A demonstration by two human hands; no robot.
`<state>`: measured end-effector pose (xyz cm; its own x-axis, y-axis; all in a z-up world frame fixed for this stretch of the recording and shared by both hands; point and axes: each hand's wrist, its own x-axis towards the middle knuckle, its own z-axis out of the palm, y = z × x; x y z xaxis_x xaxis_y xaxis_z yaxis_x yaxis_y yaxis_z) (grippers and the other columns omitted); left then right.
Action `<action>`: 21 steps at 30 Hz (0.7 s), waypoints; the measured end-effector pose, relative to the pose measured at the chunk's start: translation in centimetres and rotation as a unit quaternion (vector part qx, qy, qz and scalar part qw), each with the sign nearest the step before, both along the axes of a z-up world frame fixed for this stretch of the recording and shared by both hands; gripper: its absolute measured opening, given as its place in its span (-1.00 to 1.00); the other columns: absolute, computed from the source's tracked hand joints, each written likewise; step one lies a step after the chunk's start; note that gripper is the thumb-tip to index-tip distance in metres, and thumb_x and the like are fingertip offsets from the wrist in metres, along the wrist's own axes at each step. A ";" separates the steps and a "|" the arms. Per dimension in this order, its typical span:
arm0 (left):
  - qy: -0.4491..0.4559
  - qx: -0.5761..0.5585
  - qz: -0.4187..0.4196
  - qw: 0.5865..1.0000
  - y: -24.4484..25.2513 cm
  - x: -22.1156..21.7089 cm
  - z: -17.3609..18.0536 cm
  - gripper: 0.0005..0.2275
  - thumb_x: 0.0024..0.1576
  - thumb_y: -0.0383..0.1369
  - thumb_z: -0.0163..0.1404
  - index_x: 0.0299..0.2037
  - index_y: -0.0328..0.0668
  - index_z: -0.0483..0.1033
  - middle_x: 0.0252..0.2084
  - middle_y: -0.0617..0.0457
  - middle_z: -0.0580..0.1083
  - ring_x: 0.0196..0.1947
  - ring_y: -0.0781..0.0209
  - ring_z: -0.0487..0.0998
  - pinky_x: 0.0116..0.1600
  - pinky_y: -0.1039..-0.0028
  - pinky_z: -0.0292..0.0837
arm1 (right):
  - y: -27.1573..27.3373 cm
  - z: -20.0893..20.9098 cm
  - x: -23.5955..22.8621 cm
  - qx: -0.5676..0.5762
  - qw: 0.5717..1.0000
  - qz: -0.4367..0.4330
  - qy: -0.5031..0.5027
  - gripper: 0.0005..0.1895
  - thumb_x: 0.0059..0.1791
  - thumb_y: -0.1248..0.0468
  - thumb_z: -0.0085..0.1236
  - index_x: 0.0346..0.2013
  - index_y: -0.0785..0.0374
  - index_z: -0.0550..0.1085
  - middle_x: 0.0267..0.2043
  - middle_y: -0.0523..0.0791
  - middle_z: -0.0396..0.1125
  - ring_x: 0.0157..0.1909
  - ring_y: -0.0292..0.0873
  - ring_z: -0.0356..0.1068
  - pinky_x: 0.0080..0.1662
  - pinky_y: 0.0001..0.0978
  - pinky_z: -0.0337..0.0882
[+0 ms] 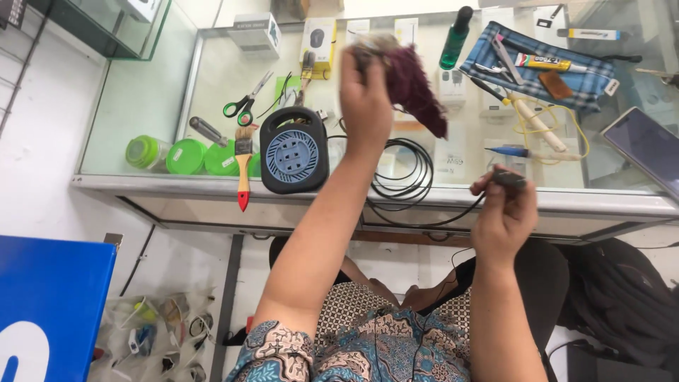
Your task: Cleaning and inspecting electronic components and cables on a service desk using a brush and hands.
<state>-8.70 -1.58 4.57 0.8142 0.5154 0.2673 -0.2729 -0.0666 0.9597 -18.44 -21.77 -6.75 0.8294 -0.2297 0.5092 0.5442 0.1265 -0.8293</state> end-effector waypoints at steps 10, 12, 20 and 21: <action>-0.027 0.414 0.136 0.900 11.4 -12.8 -5.7 -0.84 0.15 -0.44 0.01 -0.15 0.06 0.60 -0.26 0.19 0.56 -0.24 0.13 0.60 -0.01 0.36 0.50 | 1.6 0.7 0.1 0.021 0.994 0.041 0.101 -0.75 0.28 0.35 -0.23 0.14 0.39 0.40 -0.33 -0.13 0.22 -0.36 -0.37 0.20 -0.26 -0.55 0.35; 0.132 0.499 0.206 0.832 17.9 -14.8 -7.4 -0.77 0.12 -0.52 0.04 -0.02 -0.16 0.48 -0.18 -0.07 0.46 -0.17 -0.19 0.54 -0.03 0.09 0.47 | 1.4 -0.3 1.1 0.001 0.989 0.067 0.132 -0.76 0.31 0.35 -0.23 0.06 0.45 0.42 -0.45 -0.10 0.10 -0.52 -0.29 0.06 -0.41 -0.46 0.25; 0.359 0.589 0.039 0.723 22.6 -13.1 -7.4 -0.43 0.14 -0.43 0.03 0.39 -0.27 0.15 -0.15 -0.40 0.49 -0.16 -0.49 0.59 -0.07 -0.23 0.49 | 2.1 -0.4 2.0 0.045 0.948 0.120 0.292 -0.76 0.21 0.27 -0.08 -0.15 0.35 0.51 -0.62 -0.06 0.22 -0.72 -0.24 0.26 -0.67 -0.49 0.26; 0.360 0.600 0.003 0.714 22.8 -12.9 -7.2 -0.44 0.14 -0.54 -0.06 0.40 -0.28 0.11 -0.20 -0.44 0.51 -0.20 -0.50 0.61 -0.08 -0.22 0.49 | 2.0 -0.7 2.0 0.070 0.940 0.131 0.306 -0.75 0.18 0.26 -0.07 -0.18 0.37 0.52 -0.62 0.00 0.28 -0.72 -0.18 0.33 -0.69 -0.44 0.33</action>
<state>-21.58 21.26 -2.63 0.9620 0.2709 0.0332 0.2665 -0.9585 0.1009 -16.44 -19.77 -7.45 0.9947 -0.0050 -0.1025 -0.0954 0.3213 -0.9422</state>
